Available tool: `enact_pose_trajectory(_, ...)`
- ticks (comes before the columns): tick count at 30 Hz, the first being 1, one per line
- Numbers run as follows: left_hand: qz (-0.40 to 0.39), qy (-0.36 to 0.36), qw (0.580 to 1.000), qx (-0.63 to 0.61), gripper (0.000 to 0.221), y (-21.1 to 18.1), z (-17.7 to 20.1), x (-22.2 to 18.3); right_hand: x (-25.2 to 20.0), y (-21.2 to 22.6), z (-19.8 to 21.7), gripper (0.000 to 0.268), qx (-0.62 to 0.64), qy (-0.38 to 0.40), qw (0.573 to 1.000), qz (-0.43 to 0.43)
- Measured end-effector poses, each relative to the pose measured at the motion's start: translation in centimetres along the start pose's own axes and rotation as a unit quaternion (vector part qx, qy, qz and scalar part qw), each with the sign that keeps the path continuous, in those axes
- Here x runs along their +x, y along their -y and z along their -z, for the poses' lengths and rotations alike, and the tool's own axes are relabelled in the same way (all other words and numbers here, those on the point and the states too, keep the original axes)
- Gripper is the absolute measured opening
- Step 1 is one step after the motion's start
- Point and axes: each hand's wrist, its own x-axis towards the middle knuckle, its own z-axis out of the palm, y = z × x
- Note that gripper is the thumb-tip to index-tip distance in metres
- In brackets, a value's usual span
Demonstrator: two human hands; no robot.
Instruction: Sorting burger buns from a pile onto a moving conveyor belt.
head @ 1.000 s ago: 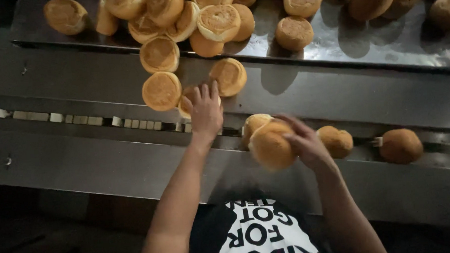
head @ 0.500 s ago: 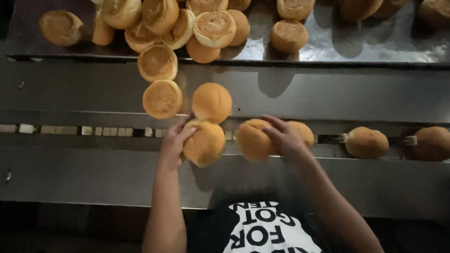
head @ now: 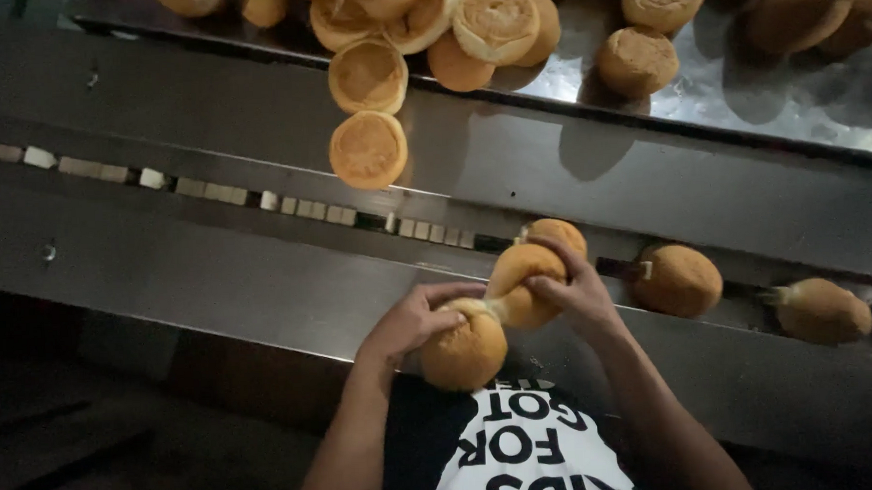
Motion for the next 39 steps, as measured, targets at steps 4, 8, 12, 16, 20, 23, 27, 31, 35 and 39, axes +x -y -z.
enact_pose_trajectory(4, 0.041, -0.081, 0.996, -0.015, 0.048, -3.6, 1.3, -1.8, -0.8, 2.8, -1.1, 0.062, 0.091, -0.100, 0.991, -0.005)
enact_pose_trajectory(8, -0.002, -0.109, 0.992, -0.067, 0.046, -0.9, 3.5, -0.6, -0.3, 3.5, -1.4, 0.063, 0.078, -0.143, 0.987, 0.013)
enact_pose_trajectory(12, -0.054, -0.235, 0.955, -0.173, 0.044, 0.3, 7.5, -0.2, 0.8, 3.9, -2.3, 0.066, 0.073, -0.234, 0.969, -0.015)
enact_pose_trajectory(16, -0.006, -0.417, 0.904, 0.097, 0.040, 0.9, 8.9, 2.3, 1.8, -1.7, -1.1, 0.072, -0.232, -0.167, 0.958, 0.002)
enact_pose_trajectory(20, -0.034, -0.450, 0.835, 0.315, 0.028, 3.8, 7.8, 4.5, 2.0, -4.0, -1.8, 0.057, -0.338, -0.167, 0.924, 0.057)
enact_pose_trajectory(23, -0.060, -0.434, 0.828, 0.350, 0.021, 4.0, 4.9, 5.2, 1.9, -7.4, -0.7, 0.060, -0.357, -0.174, 0.917, 0.040)
enact_pose_trajectory(27, -0.044, -0.448, 0.841, 0.301, 0.025, 4.8, 4.1, 6.9, -0.3, -0.5, -2.8, 0.059, -0.497, -0.163, 0.843, 0.123)
enact_pose_trajectory(31, -0.168, -0.493, 0.726, 0.450, 0.033, 4.3, 3.8, 7.3, -0.1, -0.4, -6.8, 0.075, -0.517, -0.034, 0.835, 0.185)
enact_pose_trajectory(35, -0.188, -0.434, 0.747, 0.467, 0.070, -0.1, 3.1, 7.4, 1.2, -1.2, -9.4, 0.105, -0.471, 0.127, 0.830, 0.270)
enact_pose_trajectory(39, -0.064, -0.306, 0.780, 0.542, 0.093, 0.0, 5.2, 9.9, 2.6, -3.2, -7.8, 0.053, -0.338, 0.018, 0.931, 0.138)
